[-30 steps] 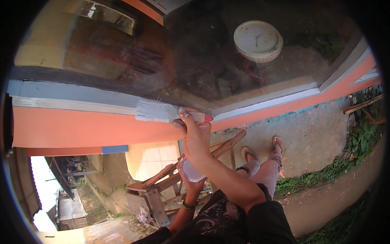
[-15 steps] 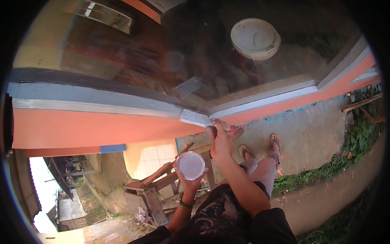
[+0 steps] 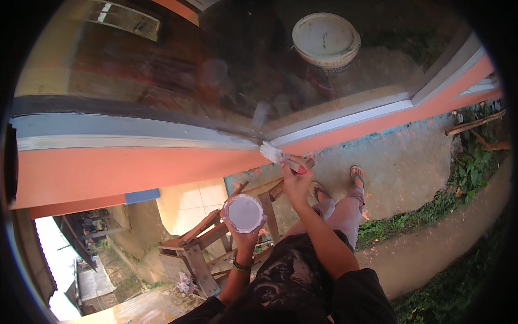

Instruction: The person paints the white window frame with a brush, repeatedly dipping the brush into a small paint container. The person works along the top and side edges of the frame, applying white paint over the existing surface.

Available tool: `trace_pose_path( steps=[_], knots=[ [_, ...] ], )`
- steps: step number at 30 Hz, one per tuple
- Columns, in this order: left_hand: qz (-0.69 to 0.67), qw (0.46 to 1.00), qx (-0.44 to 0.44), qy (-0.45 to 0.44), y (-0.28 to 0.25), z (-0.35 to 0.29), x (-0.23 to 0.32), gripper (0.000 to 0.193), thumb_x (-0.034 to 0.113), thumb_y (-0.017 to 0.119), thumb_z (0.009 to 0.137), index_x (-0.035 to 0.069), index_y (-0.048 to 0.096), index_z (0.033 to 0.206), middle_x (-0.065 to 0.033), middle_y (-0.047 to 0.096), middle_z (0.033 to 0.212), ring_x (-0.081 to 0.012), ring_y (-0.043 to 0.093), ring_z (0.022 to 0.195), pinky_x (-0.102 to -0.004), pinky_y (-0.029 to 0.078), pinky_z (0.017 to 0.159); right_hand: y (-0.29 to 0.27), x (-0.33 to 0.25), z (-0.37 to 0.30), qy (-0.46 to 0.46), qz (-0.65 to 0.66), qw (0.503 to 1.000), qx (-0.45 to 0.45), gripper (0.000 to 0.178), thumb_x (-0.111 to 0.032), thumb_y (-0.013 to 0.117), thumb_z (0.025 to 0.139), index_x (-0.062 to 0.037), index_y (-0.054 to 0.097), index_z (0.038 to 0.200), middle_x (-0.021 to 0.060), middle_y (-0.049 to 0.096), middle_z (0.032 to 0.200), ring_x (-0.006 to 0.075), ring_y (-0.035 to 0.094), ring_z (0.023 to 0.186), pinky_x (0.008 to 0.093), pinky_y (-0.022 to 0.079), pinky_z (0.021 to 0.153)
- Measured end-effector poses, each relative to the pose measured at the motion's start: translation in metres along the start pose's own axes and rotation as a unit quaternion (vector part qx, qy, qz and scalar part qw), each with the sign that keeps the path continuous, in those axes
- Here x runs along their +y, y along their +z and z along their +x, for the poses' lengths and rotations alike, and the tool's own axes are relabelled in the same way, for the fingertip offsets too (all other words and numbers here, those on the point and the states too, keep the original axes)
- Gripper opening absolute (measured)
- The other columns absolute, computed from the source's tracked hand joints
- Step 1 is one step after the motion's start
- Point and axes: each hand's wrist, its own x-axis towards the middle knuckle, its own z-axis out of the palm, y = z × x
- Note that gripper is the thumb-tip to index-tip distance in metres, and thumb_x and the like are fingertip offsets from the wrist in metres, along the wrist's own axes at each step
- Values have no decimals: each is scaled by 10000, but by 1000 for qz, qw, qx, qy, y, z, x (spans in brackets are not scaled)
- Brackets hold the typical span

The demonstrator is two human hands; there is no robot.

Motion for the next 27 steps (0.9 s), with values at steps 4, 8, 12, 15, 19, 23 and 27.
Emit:
trace_pose_path(
  steps=[4, 8, 12, 15, 19, 23, 27],
  knots=[
    [-28, 1000, 1, 2, 1, -1, 5, 1105, 256, 983, 642, 13, 279, 1458, -164, 443, 1414, -290, 491, 1299, -445, 391, 1113, 15, -21, 2, -202, -152, 963, -94, 148, 11, 741, 883, 51, 724, 1025, 157, 730, 1033, 235, 720, 871, 331, 560, 757],
    [-12, 1000, -6, 14, -1, -1, 3, 1111, 253, 979, 648, 11, 262, 1461, -171, 443, 1419, -295, 487, 1306, -451, 384, 1118, 35, -65, -7, -211, -110, 959, -155, 176, -9, 760, 864, 10, 738, 1037, 196, 730, 1071, 321, 735, 955, 352, 575, 825],
    [7, 1000, -9, 6, -1, -2, -3, 1099, 251, 976, 651, 7, 269, 1456, -171, 444, 1412, -300, 481, 1308, -454, 376, 1122, 31, -79, -14, -223, -36, 961, -163, 192, 2, 766, 854, 24, 732, 1041, 187, 735, 1090, 297, 737, 984, 353, 573, 851],
    [15, 1000, -5, 8, -1, 1, 4, 1095, 246, 979, 644, 6, 281, 1452, -166, 441, 1402, -300, 479, 1305, -454, 376, 1121, 17, -57, -10, -190, -53, 967, -161, 190, 15, 760, 853, 35, 728, 1038, 186, 736, 1087, 279, 734, 993, 341, 566, 851],
    [23, 999, -8, 20, -1, 5, 5, 1088, 236, 982, 635, 14, 297, 1451, -157, 437, 1390, -300, 482, 1297, -454, 379, 1119, -8, 13, -2, -96, -98, 983, -122, 180, 23, 740, 865, 40, 725, 1044, 185, 734, 1076, 265, 723, 976, 329, 550, 839],
    [-2, 1000, -8, 8, 1, 4, 4, 1089, 224, 982, 634, 26, 295, 1455, -156, 432, 1398, -298, 482, 1299, -451, 391, 1113, -12, 16, 3, -93, -107, 986, -86, 177, 14, 726, 881, 44, 721, 1055, 174, 732, 1073, 252, 715, 953, 327, 544, 819],
    [2, 1000, -16, 8, 1, 5, 7, 1111, 201, 984, 631, 31, 271, 1466, -159, 419, 1420, -299, 478, 1314, -450, 399, 1116, 17, -13, -1, -102, -87, 985, -113, 164, 31, 719, 876, 51, 720, 1039, 146, 726, 1021, 213, 692, 902, 299, 535, 775]
  ],
)
